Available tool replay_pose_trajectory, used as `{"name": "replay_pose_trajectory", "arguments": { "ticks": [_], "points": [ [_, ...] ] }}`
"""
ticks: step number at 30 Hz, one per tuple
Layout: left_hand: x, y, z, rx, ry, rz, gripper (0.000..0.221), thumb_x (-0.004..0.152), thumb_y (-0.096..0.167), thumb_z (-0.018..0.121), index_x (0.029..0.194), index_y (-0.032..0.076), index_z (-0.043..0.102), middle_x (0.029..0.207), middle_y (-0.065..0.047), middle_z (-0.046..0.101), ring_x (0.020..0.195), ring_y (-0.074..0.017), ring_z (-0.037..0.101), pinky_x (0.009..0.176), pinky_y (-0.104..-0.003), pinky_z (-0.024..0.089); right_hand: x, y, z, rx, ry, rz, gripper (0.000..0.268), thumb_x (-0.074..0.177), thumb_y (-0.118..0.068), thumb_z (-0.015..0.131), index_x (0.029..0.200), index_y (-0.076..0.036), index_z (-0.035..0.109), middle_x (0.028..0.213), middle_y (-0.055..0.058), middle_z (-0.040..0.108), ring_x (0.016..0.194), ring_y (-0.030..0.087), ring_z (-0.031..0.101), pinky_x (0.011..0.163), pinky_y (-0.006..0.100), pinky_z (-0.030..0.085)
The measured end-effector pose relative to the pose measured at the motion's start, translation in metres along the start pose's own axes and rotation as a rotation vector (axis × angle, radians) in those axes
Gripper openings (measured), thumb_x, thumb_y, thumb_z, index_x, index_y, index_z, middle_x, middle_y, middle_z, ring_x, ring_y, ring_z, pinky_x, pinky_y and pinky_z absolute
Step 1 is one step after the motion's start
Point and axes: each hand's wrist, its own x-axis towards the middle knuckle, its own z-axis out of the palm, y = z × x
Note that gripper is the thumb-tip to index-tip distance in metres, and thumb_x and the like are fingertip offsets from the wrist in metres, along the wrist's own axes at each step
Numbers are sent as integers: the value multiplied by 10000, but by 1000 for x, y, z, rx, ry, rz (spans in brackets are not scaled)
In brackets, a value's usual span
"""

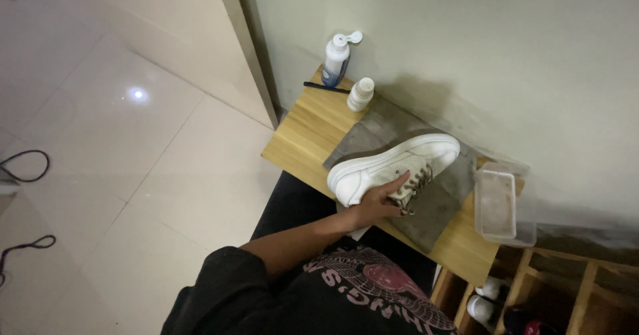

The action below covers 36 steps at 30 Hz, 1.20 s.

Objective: Cleaning a white sneaker using a brush and cleaning solution at a workstation.

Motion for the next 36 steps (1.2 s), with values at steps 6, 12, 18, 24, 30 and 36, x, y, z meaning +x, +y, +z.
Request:
{"name": "replay_pose_trajectory", "arguments": {
  "ticks": [6, 12, 18, 24, 30, 36],
  "points": [
    [-9, 29, 9, 127, -53, -67, 886, 868, 57, 779, 1612, 213, 325, 1650, -69, 293, 1423, -184, 377, 1102, -306, 422, -27, -131, -21, 83, -12, 109, 105, 1230, 6, 656, 1257, 100, 695, 1130, 264, 656, 996, 395, 634, 839, 456, 509],
    [-9, 14, 2, 125, -85, -82, 854, 901, 118, 757, 1619, 225, 307, 1662, -95, 274, 1309, -198, 435, 1069, -352, 444, 38, -322, -39, 458, -185, 270, 323, 1046, -171, 658, 1307, 20, 660, 1195, 236, 658, 1055, 417, 630, 913, 513, 499],
    [-11, 16, -5, 91, -101, -108, 916, 902, 176, 806, 1644, 217, 270, 1469, -117, 443, 1014, -145, 654, 949, -374, 609, 35, -353, 7, 611, -205, 210, 304, 1064, -210, 634, 1258, 23, 651, 1100, 228, 670, 1055, 443, 656, 948, 540, 517],
    [-17, 40, 11, 81, -73, -136, 907, 890, 152, 809, 1631, 222, 290, 1586, -135, 359, 941, -118, 674, 917, -339, 615, 40, -359, 28, 602, -156, 234, 291, 1037, -222, 666, 1202, 18, 674, 1048, 223, 689, 1000, 440, 675, 853, 536, 550],
    [-20, 40, 12, 62, -41, -201, 976, 839, 166, 863, 1622, 208, 282, 1547, -161, 365, 907, -130, 689, 893, -344, 638, 62, -388, 41, 468, 60, 146, 285, 980, -253, 737, 1222, -104, 746, 1020, 100, 753, 923, 287, 732, 804, 404, 590],
    [-21, 42, 12, 28, -58, -194, 919, 887, 120, 806, 1625, 193, 262, 1656, -166, 226, 931, -158, 696, 914, -367, 625, 84, -373, 10, 429, -8, 157, 208, 994, -210, 690, 1111, -57, 769, 985, 176, 749, 927, 363, 726, 796, 466, 580]
  ]
}}
